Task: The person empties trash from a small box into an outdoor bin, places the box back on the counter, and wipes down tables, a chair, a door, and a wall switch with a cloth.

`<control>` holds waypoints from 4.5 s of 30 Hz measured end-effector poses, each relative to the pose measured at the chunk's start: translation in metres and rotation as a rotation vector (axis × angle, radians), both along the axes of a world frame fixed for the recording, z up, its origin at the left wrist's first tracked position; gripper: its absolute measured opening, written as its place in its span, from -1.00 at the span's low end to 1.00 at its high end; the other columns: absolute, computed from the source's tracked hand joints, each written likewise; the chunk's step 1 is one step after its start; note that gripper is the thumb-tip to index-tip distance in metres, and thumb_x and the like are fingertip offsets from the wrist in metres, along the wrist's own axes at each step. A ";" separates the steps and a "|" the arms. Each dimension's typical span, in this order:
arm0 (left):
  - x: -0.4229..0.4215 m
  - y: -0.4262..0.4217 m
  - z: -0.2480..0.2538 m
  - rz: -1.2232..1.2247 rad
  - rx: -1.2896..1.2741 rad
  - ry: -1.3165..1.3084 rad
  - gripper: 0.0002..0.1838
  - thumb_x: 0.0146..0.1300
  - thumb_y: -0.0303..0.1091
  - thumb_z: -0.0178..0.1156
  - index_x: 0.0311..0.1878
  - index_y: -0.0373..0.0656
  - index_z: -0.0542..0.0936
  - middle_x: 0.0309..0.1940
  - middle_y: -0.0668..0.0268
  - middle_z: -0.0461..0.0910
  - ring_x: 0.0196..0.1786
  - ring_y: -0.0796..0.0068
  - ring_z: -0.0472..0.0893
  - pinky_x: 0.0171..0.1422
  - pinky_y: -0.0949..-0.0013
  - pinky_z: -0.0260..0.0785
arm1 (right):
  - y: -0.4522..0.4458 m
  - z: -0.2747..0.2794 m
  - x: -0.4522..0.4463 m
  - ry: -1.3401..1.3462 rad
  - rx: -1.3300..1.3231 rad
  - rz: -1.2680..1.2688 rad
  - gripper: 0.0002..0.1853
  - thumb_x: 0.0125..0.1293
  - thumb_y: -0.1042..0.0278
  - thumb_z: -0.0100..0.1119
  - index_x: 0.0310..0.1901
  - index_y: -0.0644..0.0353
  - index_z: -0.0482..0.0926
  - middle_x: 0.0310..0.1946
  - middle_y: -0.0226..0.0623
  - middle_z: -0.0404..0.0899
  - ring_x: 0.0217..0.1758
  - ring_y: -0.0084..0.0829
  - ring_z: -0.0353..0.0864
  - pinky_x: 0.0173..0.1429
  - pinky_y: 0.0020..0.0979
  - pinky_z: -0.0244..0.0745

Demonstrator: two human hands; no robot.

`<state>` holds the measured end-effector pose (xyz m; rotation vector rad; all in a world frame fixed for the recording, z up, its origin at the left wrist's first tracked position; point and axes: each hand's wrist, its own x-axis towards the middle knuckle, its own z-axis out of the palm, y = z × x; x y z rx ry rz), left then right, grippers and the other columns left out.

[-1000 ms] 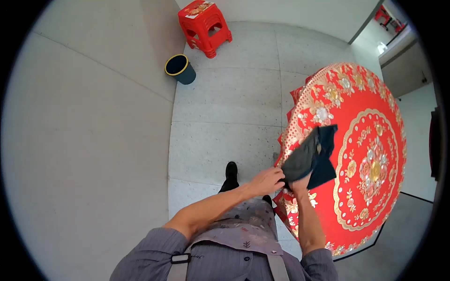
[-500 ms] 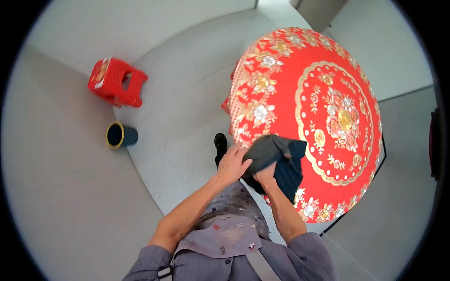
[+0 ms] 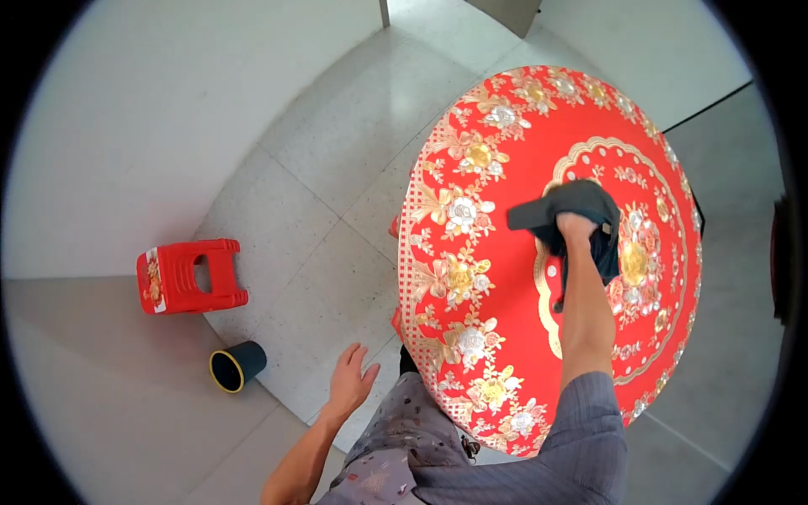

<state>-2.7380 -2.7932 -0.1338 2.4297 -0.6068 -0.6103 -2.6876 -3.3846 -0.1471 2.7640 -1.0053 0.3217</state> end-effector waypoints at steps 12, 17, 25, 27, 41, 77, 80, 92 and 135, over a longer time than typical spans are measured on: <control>0.126 -0.090 0.025 -0.283 -0.244 0.058 -0.48 0.29 -0.19 0.38 0.23 -0.26 0.53 0.31 -0.09 0.48 0.30 -0.13 0.52 0.35 0.04 0.43 | 0.229 0.001 0.130 0.123 0.228 0.474 -0.36 0.43 -0.09 -0.11 0.48 -0.08 0.38 0.57 -0.29 0.26 0.66 -0.13 0.08 0.62 0.34 -0.25; 0.183 -0.097 0.032 -0.486 -0.451 0.048 -0.51 0.24 -0.27 0.40 0.20 -0.23 0.56 0.26 -0.02 0.51 0.27 -0.08 0.54 0.33 0.09 0.45 | 0.333 0.005 -0.001 -0.064 0.589 0.273 -0.37 0.52 -0.11 -0.21 0.50 0.01 0.33 0.57 -0.30 0.27 0.67 -0.23 0.08 0.69 0.08 -0.25; 0.229 -0.131 0.038 -0.770 -0.426 0.093 -0.52 0.19 -0.35 0.38 0.18 -0.24 0.56 0.29 0.02 0.48 0.32 -0.04 0.50 0.39 0.06 0.39 | 0.425 -0.012 -0.206 0.233 0.516 -0.576 -0.27 0.46 -0.27 -0.13 0.51 0.00 0.25 0.56 -0.33 0.27 0.66 -0.23 0.09 0.67 0.08 -0.25; 0.245 -0.155 0.031 -0.782 -0.418 0.056 -0.52 0.20 -0.35 0.37 0.18 -0.25 0.56 0.29 0.01 0.48 0.31 -0.05 0.50 0.38 0.05 0.40 | 0.406 -0.012 -0.226 0.052 0.582 -0.798 -0.25 0.43 -0.30 -0.08 0.50 0.01 0.27 0.55 -0.31 0.27 0.65 -0.21 0.09 0.67 0.10 -0.23; 0.366 -0.293 0.019 -1.004 -0.292 -0.045 -0.54 0.18 -0.36 0.37 0.14 -0.30 0.59 0.24 0.02 0.53 0.26 -0.02 0.55 0.32 0.07 0.47 | -0.057 -0.081 -0.173 0.083 0.294 -1.127 -0.13 0.37 -0.42 -0.08 0.55 -0.01 0.24 0.61 -0.29 0.16 0.66 -0.16 0.07 0.66 0.13 -0.13; 0.541 -0.244 0.041 -1.397 -0.154 0.377 -0.71 0.38 -0.24 0.16 0.02 -0.21 0.67 -0.03 0.07 0.69 0.08 -0.03 0.64 0.17 0.05 0.50 | 0.318 -0.027 0.206 -0.069 0.534 -0.416 -0.40 0.46 -0.07 -0.07 0.44 0.03 0.37 0.48 -0.31 0.36 0.56 -0.23 0.25 0.61 -0.12 0.05; 0.593 -0.219 0.030 -1.298 -0.135 0.357 -0.71 0.40 -0.24 0.17 0.01 -0.23 0.66 -0.06 0.05 0.69 0.00 -0.01 0.66 0.12 0.10 0.51 | 0.348 0.011 0.197 -0.312 0.296 -0.321 -0.52 0.12 0.19 0.33 0.10 0.12 0.62 0.15 -0.15 0.63 0.34 -0.09 0.52 0.38 -0.11 0.33; 0.741 -0.237 0.056 -0.999 -0.064 0.318 -0.66 0.42 -0.16 0.20 0.06 -0.22 0.68 -0.06 0.12 0.74 0.01 0.20 0.71 0.11 0.18 0.52 | 0.271 0.042 0.332 -0.373 0.375 -0.082 -0.78 0.30 0.29 0.27 -0.11 0.21 0.58 -0.27 -0.20 0.62 -0.11 -0.14 0.62 0.01 -0.19 0.52; 1.177 -0.725 0.110 -0.258 -0.999 0.862 -0.45 0.58 -0.11 0.06 0.47 -0.27 0.39 0.35 0.19 0.49 0.35 0.39 0.45 0.47 0.28 0.27 | -0.272 0.161 1.044 -0.387 0.949 0.711 -0.58 0.26 0.22 0.36 0.11 0.20 0.63 0.14 -0.08 0.62 0.28 -0.13 0.56 0.41 -0.18 0.38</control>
